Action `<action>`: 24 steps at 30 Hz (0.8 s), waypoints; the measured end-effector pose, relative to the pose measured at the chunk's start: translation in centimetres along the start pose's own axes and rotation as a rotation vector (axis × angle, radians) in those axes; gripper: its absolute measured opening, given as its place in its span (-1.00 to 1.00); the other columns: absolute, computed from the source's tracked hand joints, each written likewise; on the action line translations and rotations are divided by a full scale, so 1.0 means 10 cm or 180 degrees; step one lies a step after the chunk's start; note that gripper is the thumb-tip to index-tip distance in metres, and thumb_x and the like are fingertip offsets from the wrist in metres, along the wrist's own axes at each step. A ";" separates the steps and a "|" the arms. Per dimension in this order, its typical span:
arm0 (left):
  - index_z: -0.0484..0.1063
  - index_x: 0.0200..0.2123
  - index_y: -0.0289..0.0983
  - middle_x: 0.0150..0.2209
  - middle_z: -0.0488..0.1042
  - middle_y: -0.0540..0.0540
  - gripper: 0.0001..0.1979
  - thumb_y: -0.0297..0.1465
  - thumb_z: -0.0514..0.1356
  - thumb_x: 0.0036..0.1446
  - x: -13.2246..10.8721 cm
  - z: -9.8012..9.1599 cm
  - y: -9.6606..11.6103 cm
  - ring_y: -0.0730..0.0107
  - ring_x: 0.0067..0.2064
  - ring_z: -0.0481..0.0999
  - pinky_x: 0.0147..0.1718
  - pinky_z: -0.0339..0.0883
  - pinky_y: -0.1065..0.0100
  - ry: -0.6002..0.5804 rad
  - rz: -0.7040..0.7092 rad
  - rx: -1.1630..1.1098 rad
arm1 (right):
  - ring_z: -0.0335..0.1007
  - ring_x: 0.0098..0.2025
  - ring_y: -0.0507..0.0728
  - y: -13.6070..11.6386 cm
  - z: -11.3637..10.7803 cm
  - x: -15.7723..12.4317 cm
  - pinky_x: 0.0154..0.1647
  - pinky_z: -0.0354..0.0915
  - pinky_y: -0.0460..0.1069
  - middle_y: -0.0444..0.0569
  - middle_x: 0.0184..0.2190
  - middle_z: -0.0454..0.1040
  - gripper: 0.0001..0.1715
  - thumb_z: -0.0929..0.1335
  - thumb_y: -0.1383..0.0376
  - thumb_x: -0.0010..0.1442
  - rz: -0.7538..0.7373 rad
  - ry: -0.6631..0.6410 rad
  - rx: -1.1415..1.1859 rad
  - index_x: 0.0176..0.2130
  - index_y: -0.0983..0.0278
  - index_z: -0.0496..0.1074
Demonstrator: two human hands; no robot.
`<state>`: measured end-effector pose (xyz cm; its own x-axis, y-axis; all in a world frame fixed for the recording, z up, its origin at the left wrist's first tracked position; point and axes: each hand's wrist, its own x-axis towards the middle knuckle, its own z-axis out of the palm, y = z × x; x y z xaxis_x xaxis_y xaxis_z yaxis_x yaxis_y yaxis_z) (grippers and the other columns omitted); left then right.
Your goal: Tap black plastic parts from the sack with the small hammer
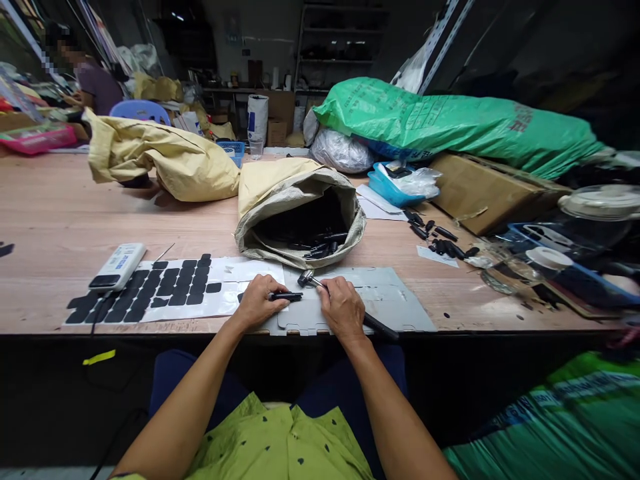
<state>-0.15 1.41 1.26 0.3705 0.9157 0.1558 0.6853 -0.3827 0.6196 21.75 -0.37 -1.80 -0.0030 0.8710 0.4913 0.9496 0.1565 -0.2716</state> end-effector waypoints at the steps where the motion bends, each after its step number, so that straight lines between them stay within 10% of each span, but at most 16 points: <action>1: 0.61 -0.23 -0.17 -0.32 0.48 -0.07 -0.80 -0.29 0.31 0.05 0.00 0.00 0.00 0.21 -0.20 0.37 -0.20 0.26 0.23 0.0007 -0.0013 -0.0023 | 0.25 -0.26 0.13 0.00 -0.01 0.00 -0.25 0.11 -0.01 -0.03 -0.29 0.43 -0.82 0.27 0.27 0.29 -0.0011 0.0010 0.0031 -0.21 0.23 0.45; 12: 0.61 -0.29 -0.18 -0.35 0.49 -0.05 -0.84 -0.30 0.36 0.02 0.00 0.04 0.01 0.24 -0.22 0.38 -0.21 0.26 0.25 0.0124 -0.0107 -0.0080 | 0.42 -0.18 0.13 -0.27 -0.33 -0.21 -0.11 0.33 0.01 0.00 -0.26 0.47 -0.74 0.21 0.23 0.35 0.0208 0.0114 0.1525 -0.17 0.22 0.45; 24: 0.61 -0.29 -0.18 -0.37 0.46 -0.02 -0.86 -0.33 0.37 0.02 0.00 0.07 0.00 0.28 -0.22 0.35 -0.22 0.22 0.30 0.0123 -0.0262 -0.0074 | 0.40 -0.24 0.11 -0.42 -0.30 -0.32 -0.16 0.30 0.01 -0.01 -0.30 0.45 -0.72 0.21 0.23 0.36 0.0106 -0.0362 0.1594 -0.14 0.25 0.47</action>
<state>0.32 1.30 0.69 0.2886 0.9482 0.1329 0.6976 -0.3033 0.6492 18.73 -5.22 0.23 -0.0358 0.9201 0.3900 0.6831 0.3074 -0.6625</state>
